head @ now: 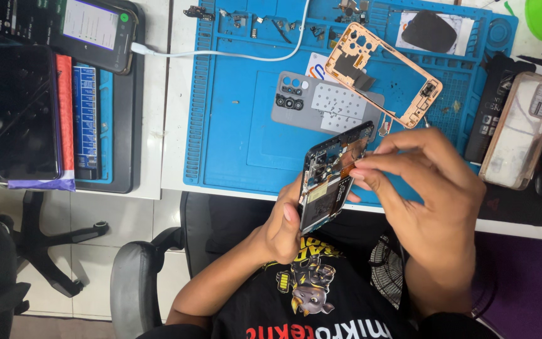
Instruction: The person disassembles a smartphone at a repair bench: they peel the back cover off the phone body, lift out the battery, separate the mid-frame from the internals, and set the frame and screen aside on the mat. They then use a screwdriver to work on the empty frame and later pry at the display panel with a small tool.
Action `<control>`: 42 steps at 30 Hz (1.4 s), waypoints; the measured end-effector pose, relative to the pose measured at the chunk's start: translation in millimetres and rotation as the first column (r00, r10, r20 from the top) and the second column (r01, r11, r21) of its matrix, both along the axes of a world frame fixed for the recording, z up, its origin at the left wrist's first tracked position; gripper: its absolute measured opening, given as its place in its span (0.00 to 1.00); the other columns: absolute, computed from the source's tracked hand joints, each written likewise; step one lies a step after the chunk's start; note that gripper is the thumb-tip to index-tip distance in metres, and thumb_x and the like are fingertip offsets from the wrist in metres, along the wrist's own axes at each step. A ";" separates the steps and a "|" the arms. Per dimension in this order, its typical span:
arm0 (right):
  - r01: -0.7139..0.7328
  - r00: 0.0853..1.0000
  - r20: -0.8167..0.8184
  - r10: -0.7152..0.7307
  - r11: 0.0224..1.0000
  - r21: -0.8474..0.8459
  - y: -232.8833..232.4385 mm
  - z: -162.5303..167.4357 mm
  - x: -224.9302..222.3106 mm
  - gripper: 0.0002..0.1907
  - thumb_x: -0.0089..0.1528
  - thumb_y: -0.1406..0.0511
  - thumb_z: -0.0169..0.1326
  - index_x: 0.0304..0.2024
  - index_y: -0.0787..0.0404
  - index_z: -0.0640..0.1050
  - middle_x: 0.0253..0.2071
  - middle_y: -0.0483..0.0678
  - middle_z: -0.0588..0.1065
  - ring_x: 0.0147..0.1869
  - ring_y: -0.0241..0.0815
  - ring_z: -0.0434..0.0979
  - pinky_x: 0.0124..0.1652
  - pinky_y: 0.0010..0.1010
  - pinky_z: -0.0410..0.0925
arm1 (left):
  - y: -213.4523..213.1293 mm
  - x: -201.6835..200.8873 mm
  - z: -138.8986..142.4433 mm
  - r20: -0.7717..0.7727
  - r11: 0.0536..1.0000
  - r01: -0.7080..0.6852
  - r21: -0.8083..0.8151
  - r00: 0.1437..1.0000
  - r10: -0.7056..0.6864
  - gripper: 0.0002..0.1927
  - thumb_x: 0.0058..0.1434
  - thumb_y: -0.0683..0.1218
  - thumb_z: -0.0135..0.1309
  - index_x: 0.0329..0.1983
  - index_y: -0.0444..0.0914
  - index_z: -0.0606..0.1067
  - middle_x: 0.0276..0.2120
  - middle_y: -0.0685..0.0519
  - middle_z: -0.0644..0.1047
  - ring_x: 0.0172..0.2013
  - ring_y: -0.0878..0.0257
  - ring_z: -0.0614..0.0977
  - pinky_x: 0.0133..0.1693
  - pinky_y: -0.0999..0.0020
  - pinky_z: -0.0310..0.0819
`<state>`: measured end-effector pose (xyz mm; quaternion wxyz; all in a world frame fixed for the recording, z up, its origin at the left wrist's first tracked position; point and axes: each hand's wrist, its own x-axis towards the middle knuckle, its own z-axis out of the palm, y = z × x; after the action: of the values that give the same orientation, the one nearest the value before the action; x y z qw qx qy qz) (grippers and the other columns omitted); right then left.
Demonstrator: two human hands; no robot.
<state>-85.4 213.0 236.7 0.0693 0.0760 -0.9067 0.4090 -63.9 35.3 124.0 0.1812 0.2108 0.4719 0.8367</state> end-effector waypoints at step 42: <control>-0.235 0.966 0.049 0.253 0.942 -0.239 21.0 -1.7 24.0 0.15 0.53 0.73 0.68 0.41 0.68 0.78 0.40 0.49 0.80 0.43 0.38 0.82 0.58 0.33 0.76 | 11.4 -11.2 20.0 0.340 0.943 0.074 0.324 0.921 -0.189 0.54 0.70 0.77 0.24 0.81 0.30 0.50 0.72 0.33 0.61 0.60 0.50 0.75 0.61 0.51 0.73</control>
<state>-61.5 234.0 235.0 -0.0092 0.1630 -0.8384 0.5201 -75.0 46.6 144.1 0.2878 0.1081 0.2796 0.9096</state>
